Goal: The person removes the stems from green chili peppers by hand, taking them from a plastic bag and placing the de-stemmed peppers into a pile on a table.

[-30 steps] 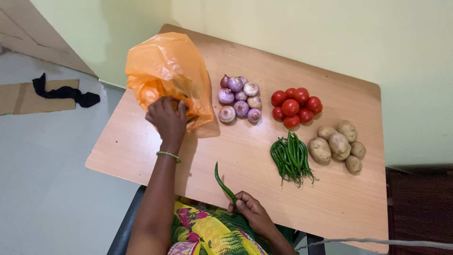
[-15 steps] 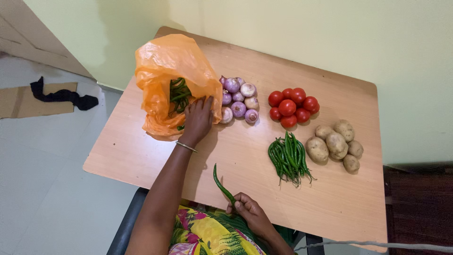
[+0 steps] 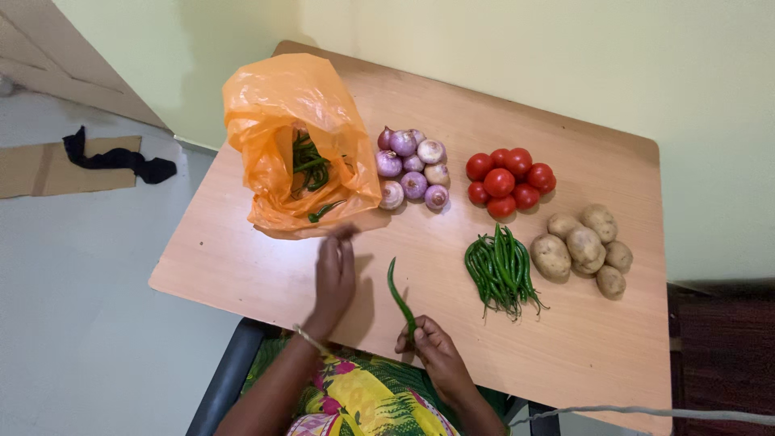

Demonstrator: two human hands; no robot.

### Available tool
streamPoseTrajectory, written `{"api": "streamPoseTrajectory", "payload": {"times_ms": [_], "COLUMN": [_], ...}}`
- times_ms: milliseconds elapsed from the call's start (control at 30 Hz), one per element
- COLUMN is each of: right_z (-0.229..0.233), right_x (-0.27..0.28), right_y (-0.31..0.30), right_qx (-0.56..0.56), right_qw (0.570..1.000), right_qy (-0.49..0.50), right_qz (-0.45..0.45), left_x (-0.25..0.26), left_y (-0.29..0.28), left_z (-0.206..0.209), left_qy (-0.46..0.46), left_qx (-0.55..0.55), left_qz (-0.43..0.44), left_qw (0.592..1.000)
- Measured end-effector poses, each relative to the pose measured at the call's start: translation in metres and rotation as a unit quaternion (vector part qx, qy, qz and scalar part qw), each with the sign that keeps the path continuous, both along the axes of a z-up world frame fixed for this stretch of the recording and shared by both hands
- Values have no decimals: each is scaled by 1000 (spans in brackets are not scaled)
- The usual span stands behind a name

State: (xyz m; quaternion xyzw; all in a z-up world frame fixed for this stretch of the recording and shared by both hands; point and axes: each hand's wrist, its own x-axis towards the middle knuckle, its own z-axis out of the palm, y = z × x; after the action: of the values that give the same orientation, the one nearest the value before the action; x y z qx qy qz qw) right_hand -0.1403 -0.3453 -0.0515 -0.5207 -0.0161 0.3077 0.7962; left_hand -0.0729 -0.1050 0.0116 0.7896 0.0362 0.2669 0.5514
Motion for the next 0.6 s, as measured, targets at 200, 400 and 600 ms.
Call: {"api": "streamPoseTrajectory", "payload": {"times_ms": [200, 400, 600], "right_z": [6, 25, 39], "right_x": [9, -1, -5], "right_y": [9, 15, 17], "right_qx": [99, 41, 61], "right_qw": [994, 992, 994], "right_qy": [34, 104, 70], "right_qz": [-20, -59, -50], "left_x": [-66, -73, -82], "left_y": [-52, -71, -73], "left_z": [-2, -20, -31], "left_qy": [312, 161, 97], "left_qx": [-366, -244, -211], "left_qz": [-251, -334, -332], "left_qw": [840, 896, 914]}}
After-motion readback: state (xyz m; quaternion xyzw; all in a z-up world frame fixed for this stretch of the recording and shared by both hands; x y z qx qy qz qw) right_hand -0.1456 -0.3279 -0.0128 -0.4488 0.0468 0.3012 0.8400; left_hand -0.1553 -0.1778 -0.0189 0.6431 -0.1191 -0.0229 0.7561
